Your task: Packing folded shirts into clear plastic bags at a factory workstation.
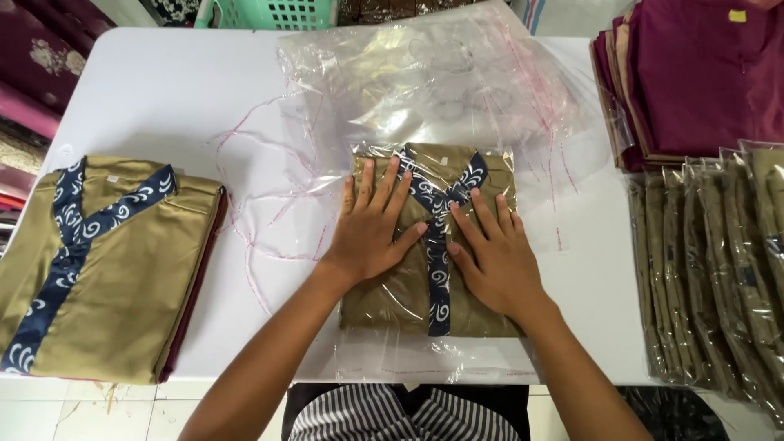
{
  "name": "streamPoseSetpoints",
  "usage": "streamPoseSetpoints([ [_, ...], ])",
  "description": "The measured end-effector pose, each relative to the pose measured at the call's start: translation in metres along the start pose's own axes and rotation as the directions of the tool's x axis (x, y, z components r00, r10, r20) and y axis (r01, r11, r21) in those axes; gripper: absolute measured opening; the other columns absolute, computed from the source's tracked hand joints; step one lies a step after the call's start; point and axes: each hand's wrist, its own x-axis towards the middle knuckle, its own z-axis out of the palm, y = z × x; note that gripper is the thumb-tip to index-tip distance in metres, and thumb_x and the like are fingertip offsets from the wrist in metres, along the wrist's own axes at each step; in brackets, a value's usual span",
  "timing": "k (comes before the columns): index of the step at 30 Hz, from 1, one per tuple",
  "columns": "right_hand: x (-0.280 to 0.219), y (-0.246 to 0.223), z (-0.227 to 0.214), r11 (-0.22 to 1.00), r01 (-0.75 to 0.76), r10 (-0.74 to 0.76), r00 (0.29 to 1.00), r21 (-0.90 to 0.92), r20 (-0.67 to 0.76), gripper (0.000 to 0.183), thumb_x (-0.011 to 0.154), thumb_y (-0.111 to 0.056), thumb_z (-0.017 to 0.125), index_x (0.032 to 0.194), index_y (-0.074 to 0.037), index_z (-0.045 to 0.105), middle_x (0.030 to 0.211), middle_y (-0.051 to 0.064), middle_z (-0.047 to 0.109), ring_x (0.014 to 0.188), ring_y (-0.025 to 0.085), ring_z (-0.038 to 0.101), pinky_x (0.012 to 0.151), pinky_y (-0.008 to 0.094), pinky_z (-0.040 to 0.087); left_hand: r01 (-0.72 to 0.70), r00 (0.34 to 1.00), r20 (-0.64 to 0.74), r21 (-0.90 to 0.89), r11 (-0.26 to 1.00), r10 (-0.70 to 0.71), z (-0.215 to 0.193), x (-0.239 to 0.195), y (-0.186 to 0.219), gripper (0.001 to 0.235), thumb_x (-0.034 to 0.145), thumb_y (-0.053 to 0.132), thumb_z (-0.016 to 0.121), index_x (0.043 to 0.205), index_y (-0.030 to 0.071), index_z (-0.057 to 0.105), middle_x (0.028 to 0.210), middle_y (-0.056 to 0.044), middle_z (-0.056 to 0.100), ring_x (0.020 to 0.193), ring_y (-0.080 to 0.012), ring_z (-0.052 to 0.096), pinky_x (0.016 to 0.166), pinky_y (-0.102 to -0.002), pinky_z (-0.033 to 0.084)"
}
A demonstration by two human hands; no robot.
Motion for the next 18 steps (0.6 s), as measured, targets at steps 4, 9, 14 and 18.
streamPoseSetpoints([
  [4,-0.009,0.003,-0.021,0.972,-0.112,0.151,0.972,0.208,-0.179,0.052,0.103,-0.042,0.059,0.152,-0.023,0.056,0.159,0.014,0.043,0.139,0.050,0.042,0.109,0.059,0.041,0.056,0.995,0.084,-0.097,0.994,-0.048,-0.015,0.006,0.003,0.080,0.106,0.064,0.036,0.169,0.017,0.025,0.178,-0.008,0.011,0.162,-0.0432,0.001,0.125,-0.068,-0.005],
  [9,-0.050,0.005,-0.046,0.878,-0.454,0.477,0.855,0.152,-0.201,0.057,0.095,-0.051,0.075,0.132,-0.007,0.072,0.097,0.017,0.072,0.094,0.042,0.076,0.077,0.050,0.062,0.002,0.974,-0.227,0.063,0.998,0.012,-0.012,0.043,0.032,0.057,0.099,0.040,0.066,0.148,0.011,0.059,0.153,-0.014,0.050,0.150,-0.0443,0.034,0.125,-0.070,0.007],
  [14,-0.072,-0.030,-0.068,0.613,-0.766,0.730,0.642,0.193,0.233,0.073,0.086,-0.054,0.072,0.146,-0.015,0.057,0.105,0.011,0.080,0.104,0.034,0.073,0.089,0.047,0.054,-0.067,0.966,-0.248,0.043,0.997,0.076,0.035,0.135,0.097,0.024,0.092,0.026,0.062,0.081,0.013,0.078,0.082,-0.012,0.073,0.072,-0.0391,0.075,0.056,-0.051,0.060],
  [18,-0.073,-0.024,-0.050,0.633,-0.743,0.728,0.667,0.219,0.160,0.075,0.085,-0.050,0.075,0.147,-0.011,0.057,0.113,0.014,0.076,0.108,0.036,0.070,0.093,0.050,0.054,0.111,0.933,0.337,0.057,0.992,-0.124,0.029,0.164,0.161,0.059,0.104,0.052,0.047,0.136,0.005,0.064,0.139,-0.011,0.063,0.111,-0.0329,0.071,0.073,-0.042,0.062],
])
